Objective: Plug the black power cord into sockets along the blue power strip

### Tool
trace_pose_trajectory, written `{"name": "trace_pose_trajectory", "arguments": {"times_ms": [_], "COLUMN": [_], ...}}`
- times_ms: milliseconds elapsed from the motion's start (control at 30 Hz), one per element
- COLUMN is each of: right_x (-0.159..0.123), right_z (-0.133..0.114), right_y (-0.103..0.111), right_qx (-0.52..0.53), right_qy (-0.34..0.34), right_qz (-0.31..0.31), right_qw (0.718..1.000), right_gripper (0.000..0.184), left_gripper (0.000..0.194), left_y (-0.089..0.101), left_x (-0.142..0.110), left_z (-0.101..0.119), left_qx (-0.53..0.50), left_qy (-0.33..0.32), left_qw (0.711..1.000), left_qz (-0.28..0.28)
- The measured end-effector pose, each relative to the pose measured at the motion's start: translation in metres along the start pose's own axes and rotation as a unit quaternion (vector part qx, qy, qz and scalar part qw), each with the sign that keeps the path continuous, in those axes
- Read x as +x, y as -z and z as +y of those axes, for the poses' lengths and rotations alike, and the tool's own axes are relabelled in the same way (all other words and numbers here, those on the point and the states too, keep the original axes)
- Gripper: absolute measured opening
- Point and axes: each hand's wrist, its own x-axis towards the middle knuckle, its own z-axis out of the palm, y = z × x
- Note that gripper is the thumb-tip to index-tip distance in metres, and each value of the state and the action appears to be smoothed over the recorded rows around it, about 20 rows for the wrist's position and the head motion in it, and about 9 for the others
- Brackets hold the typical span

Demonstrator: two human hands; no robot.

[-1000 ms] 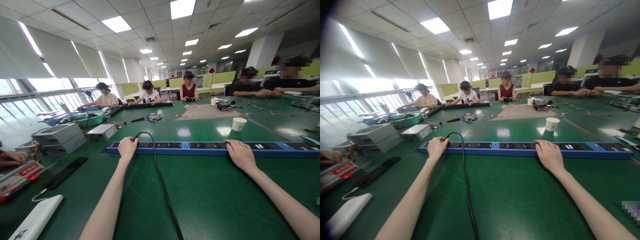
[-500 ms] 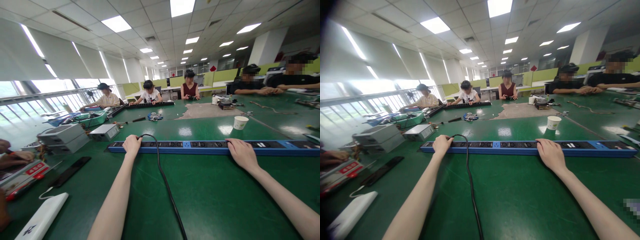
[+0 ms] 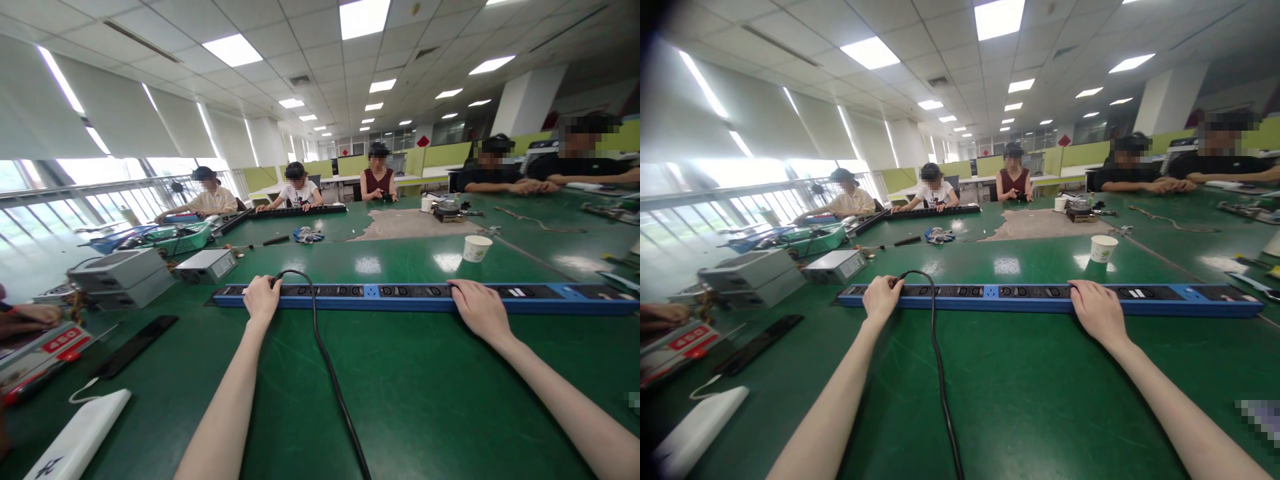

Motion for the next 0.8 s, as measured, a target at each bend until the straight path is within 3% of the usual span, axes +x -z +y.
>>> {"name": "trace_pose_trajectory", "arguments": {"times_ms": [200,400,500,633,800], "right_x": [0.0,0.0,0.0,-0.001,-0.001], "right_z": [-0.001,0.001,0.001,0.001,0.001], "right_y": [0.0,-0.002,-0.002,-0.001,0.0], "right_qx": [-0.005,-0.005,-0.007,-0.01,-0.005], "right_qy": [0.005,0.006,0.006,0.009,0.009], "right_qz": [0.002,0.006,0.007,0.011,0.01], "right_qw": [1.0,1.0,1.0,1.0,1.0], "right_gripper": [0.052,0.052,0.051,0.051,0.051], "left_gripper": [0.037,0.044,0.039,0.033,0.037], "left_y": [0.01,0.045,0.051,0.036,0.018], "left_x": [-0.01,0.008,0.015,0.01,0.005], "left_z": [0.007,0.023,0.03,0.032,0.026], "left_qx": [-0.017,-0.068,-0.056,-0.018,-0.014], "left_qy": [-0.018,-0.045,-0.059,-0.055,-0.016], "left_qw": [0.999,0.987,0.993,0.998,0.999], "left_qz": [0.029,0.142,0.082,-0.022,-0.04]}}
